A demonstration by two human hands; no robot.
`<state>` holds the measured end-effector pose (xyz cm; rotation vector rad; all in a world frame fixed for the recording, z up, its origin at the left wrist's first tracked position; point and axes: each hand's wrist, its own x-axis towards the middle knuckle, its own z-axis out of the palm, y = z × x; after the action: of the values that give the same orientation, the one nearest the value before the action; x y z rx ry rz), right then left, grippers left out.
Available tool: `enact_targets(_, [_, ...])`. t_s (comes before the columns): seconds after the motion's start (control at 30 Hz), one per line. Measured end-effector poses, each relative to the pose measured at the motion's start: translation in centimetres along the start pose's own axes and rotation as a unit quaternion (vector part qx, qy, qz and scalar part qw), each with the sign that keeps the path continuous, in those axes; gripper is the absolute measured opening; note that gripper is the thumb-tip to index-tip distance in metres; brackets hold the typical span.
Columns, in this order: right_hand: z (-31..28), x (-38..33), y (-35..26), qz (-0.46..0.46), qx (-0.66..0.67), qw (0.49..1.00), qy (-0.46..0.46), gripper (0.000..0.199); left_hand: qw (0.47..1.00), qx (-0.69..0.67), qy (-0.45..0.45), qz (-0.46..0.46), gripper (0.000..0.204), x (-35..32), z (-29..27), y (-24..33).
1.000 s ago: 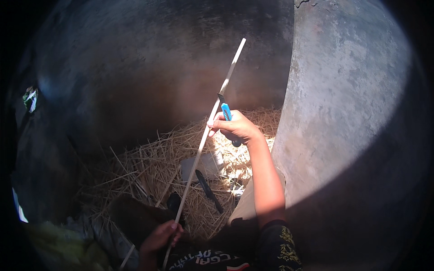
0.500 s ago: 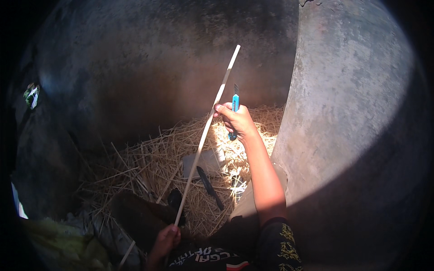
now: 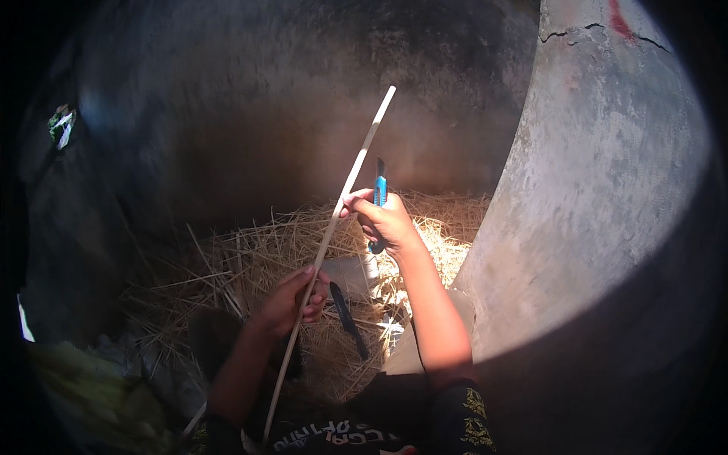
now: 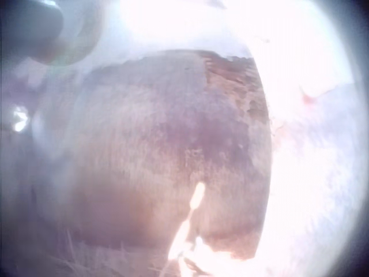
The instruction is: The person sits on the floor and uses a utility knife to shave thin strips from a long wooden stick. They hold the stick with one hand and scrape the blade along its length to remove the outer layer, occasionally switching to a larger knife to split or further shape the wood.
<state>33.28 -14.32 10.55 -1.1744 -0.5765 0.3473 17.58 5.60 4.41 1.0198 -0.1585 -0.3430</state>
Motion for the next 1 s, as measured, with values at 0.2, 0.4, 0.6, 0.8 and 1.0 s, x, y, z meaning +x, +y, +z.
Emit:
enact_targets(0.2, [3.5,0.0,1.3,-0.111,-0.506,0.825,0.227,0.017,0.994,-0.085,0.066,0.005,0.022,0.8,0.2,2.5])
enact_targets(0.4, [5.5,1.4,4.9,-0.186,-0.682,0.675,0.213,0.017,0.987,-0.004,0.154,0.056,0.021,1.0,0.8,2.2])
enact_targets(0.6, [6.1,2.6,6.8,-0.106,-0.685,0.691,0.207,0.018,0.964,0.079,0.233,0.095,0.022,1.2,0.8,1.8])
enact_targets(0.8, [7.0,2.7,6.9,-0.115,-0.657,0.725,0.173,0.017,0.952,0.117,0.244,0.141,0.023,1.0,0.7,1.9])
enact_targets(1.0, [7.5,3.0,6.8,-0.114,-0.684,0.707,0.138,0.014,0.962,0.1,0.225,0.114,0.027,0.8,-0.4,2.5])
